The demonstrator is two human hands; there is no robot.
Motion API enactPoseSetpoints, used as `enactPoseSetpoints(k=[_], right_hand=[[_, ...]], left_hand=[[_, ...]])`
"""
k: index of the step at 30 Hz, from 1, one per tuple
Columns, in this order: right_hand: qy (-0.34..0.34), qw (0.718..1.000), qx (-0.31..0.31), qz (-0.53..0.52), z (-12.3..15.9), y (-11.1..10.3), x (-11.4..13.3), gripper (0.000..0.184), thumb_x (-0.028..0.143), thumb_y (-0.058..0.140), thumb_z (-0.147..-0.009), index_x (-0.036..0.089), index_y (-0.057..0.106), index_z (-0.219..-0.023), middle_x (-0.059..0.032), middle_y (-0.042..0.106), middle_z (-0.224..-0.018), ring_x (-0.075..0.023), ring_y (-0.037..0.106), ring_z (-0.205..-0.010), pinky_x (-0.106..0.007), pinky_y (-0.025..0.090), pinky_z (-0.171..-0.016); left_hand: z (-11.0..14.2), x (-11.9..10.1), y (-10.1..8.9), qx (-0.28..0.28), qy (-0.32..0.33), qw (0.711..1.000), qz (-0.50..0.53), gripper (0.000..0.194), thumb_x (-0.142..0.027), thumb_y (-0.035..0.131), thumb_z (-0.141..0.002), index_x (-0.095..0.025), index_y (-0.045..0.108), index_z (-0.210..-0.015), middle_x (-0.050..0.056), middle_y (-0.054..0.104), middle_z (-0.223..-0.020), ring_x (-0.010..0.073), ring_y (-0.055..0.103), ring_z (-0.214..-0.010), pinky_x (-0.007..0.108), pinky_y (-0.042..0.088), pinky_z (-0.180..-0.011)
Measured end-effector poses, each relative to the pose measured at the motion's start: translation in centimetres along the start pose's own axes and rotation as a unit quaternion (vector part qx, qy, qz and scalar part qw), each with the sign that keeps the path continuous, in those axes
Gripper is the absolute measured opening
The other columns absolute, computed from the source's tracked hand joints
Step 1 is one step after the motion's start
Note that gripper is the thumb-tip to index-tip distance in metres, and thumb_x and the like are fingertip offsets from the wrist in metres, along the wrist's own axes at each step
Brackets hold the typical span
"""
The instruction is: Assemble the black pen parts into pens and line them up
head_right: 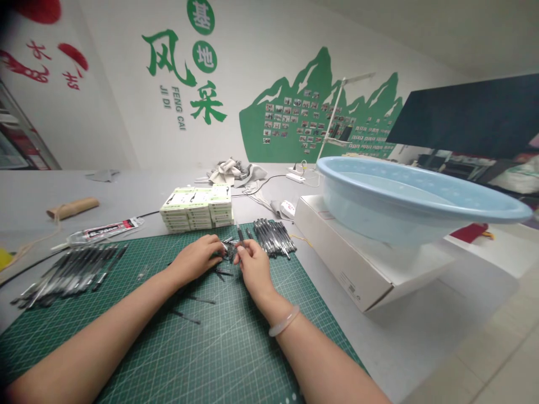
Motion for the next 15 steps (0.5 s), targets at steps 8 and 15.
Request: enactPoseSetpoints(k=[8,15], right_hand=[[-0.056,0.989,0.055,0.128,0.7,1.1,1.2,0.015,0.028,0.052,-0.088,0.018,0.064,-0.088,0.0034,0.059,-0.062,-0.0116,0.049,-0.056,-0.024,0.037,-0.058],[-0.115,0.948,0.133,0.267,2.1,3.3,1.6,0.015,0.027,0.054,-0.091,0.021,0.067,-0.089,0.0027,0.066,-0.069,-0.0145,0.061,-0.070,-0.025,0.040,-0.069]], left_hand=[[2.6,2.6,-2.6,-0.038,-0.122,0.979,0.162,0.005,-0.027,0.058,-0.081,-0.022,0.057,-0.081,-0.001,0.061,-0.069,0.0159,0.055,-0.060,0.028,0.039,-0.059],[7.5,6.1,-2.7,-0.174,-0.282,0.709,0.622,0.031,-0.042,0.073,-0.075,-0.015,0.070,-0.091,0.001,0.063,-0.075,0.0092,0.054,-0.060,0.020,0.042,-0.055]])
Point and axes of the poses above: each hand's wrist, its own z-axis away from the middle knuckle, its own y-axis out of the palm, x = y × z, the point moved 7 cm from there along -z, towards the middle knuckle
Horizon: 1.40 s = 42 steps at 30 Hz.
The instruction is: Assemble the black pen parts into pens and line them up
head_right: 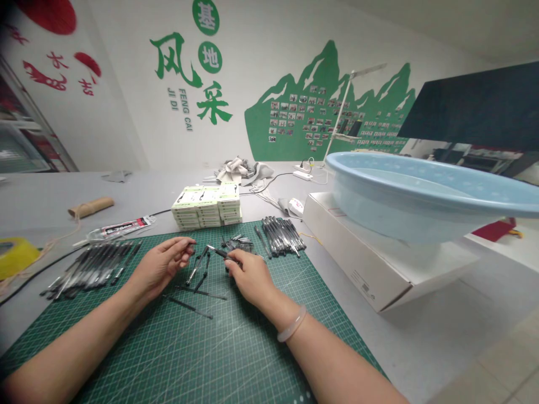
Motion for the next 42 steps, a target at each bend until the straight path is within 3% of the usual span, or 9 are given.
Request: enactPoseSetpoints(k=[6,16,30,35,38,42], right_hand=[[-0.013,1.000,0.013,0.018,0.4,0.7,0.6,0.017,0.026,0.053,-0.093,0.021,0.068,-0.092,0.0024,0.067,-0.071,-0.0143,0.062,-0.071,-0.025,0.041,-0.071],[-0.030,0.999,0.016,0.033,0.6,1.0,1.3,0.019,0.024,0.052,-0.094,0.020,0.068,-0.085,0.0020,0.064,-0.068,-0.0135,0.059,-0.068,-0.024,0.040,-0.070],[0.005,0.999,0.034,-0.022,0.7,1.3,1.1,0.024,0.026,0.051,-0.094,0.020,0.066,-0.076,0.0029,0.057,-0.062,-0.0130,0.052,-0.060,-0.025,0.037,-0.063],[0.005,1.000,0.005,0.003,0.3,-0.1,1.1,0.010,0.021,0.064,-0.085,0.020,0.065,-0.095,0.0010,0.063,-0.079,-0.0144,0.056,-0.072,-0.025,0.041,-0.068],[-0.034,0.996,-0.021,0.082,0.2,-1.1,1.4,0.004,0.018,0.065,-0.083,0.019,0.063,-0.085,-0.0014,0.064,-0.086,-0.0161,0.056,-0.082,-0.027,0.041,-0.074],[-0.048,0.977,-0.093,0.185,-0.3,-3.6,0.9,0.008,0.020,0.063,-0.086,0.019,0.062,-0.078,-0.0039,0.064,-0.084,-0.0194,0.054,-0.085,-0.031,0.040,-0.078]], left_hand=[[0.1,-0.1,0.9,-0.006,0.022,1.000,0.015,0.029,-0.037,0.079,-0.072,-0.015,0.068,-0.088,0.000,0.062,-0.072,0.0085,0.053,-0.060,0.019,0.042,-0.055],[1.1,-1.7,3.0,0.026,0.108,0.980,-0.162,0.022,-0.039,0.070,-0.081,-0.018,0.065,-0.080,-0.004,0.056,-0.059,0.0109,0.049,-0.055,0.023,0.039,-0.055],[1.5,-1.5,3.5,0.030,0.068,0.988,-0.132,0.025,-0.041,0.076,-0.074,-0.019,0.065,-0.077,0.000,0.065,-0.061,0.0163,0.061,-0.053,0.029,0.048,-0.057],[0.8,-1.0,2.3,-0.007,0.069,0.991,-0.115,0.027,-0.043,0.074,-0.075,-0.018,0.066,-0.079,0.001,0.065,-0.066,0.0152,0.061,-0.058,0.027,0.050,-0.058],[0.3,-0.7,1.2,-0.042,0.073,0.990,-0.113,0.031,-0.046,0.076,-0.072,-0.017,0.067,-0.081,0.002,0.066,-0.070,0.0145,0.061,-0.061,0.025,0.051,-0.058],[-0.2,-0.7,0.6,-0.045,0.061,0.992,-0.103,0.036,-0.050,0.073,-0.074,-0.018,0.065,-0.090,0.002,0.067,-0.074,0.0136,0.060,-0.061,0.025,0.051,-0.057]])
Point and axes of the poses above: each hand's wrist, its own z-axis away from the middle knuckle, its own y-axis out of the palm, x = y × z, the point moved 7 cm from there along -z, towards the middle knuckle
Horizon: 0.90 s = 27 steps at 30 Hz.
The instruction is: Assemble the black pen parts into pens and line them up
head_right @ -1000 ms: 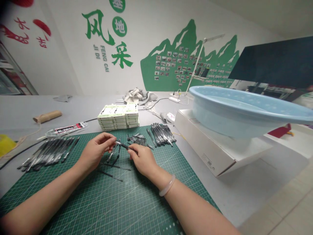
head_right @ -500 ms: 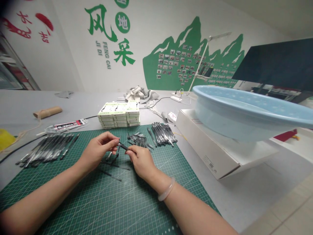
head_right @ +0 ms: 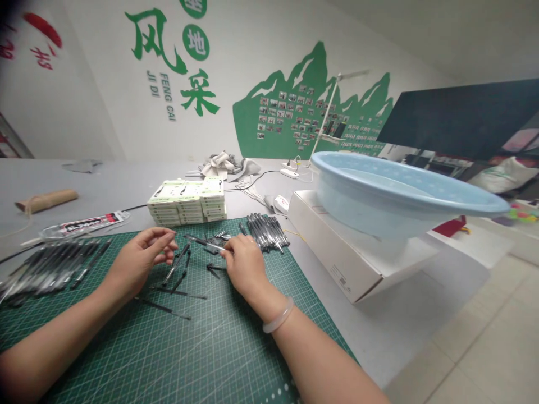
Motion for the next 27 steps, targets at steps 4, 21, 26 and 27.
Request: enactPoseSetpoints(k=[4,21,26,27], right_hand=[[0.096,0.986,-0.116,0.069,-1.2,-3.5,-5.3,0.010,0.023,0.059,-0.085,0.019,0.063,-0.077,-0.0066,0.065,-0.084,-0.0216,0.055,-0.083,-0.032,0.040,-0.077],[0.294,0.938,-0.118,0.142,-0.5,-4.4,-16.4,0.026,0.034,0.058,-0.078,0.014,0.074,-0.084,-0.0122,0.072,-0.087,-0.0235,0.065,-0.082,-0.031,0.045,-0.074],[0.301,0.937,-0.108,0.140,-0.6,-4.4,-16.3,0.027,0.030,0.055,-0.080,0.015,0.076,-0.088,-0.0134,0.073,-0.090,-0.0261,0.065,-0.086,-0.033,0.045,-0.076],[0.302,0.937,-0.108,0.140,-0.6,-4.4,-16.3,0.027,0.029,0.055,-0.079,0.015,0.076,-0.089,-0.0137,0.073,-0.091,-0.0265,0.065,-0.086,-0.033,0.045,-0.076]], left_hand=[[-0.7,-0.4,-1.7,-0.035,0.012,0.999,-0.015,0.035,-0.049,0.070,-0.076,-0.017,0.064,-0.090,0.001,0.065,-0.074,0.0127,0.058,-0.060,0.023,0.050,-0.055],[-3.0,-1.4,-8.8,-0.152,0.037,0.986,-0.061,0.023,-0.034,0.069,-0.075,-0.015,0.065,-0.089,-0.001,0.065,-0.075,0.0104,0.056,-0.063,0.021,0.047,-0.059],[-3.6,-2.4,-11.4,-0.161,0.030,0.979,-0.126,0.024,-0.035,0.066,-0.079,-0.015,0.062,-0.091,0.000,0.065,-0.075,0.0113,0.056,-0.063,0.023,0.048,-0.061],[-3.8,-2.6,-12.1,-0.158,0.022,0.977,-0.144,0.024,-0.035,0.066,-0.079,-0.015,0.063,-0.091,-0.001,0.066,-0.075,0.0117,0.056,-0.062,0.023,0.048,-0.061]])
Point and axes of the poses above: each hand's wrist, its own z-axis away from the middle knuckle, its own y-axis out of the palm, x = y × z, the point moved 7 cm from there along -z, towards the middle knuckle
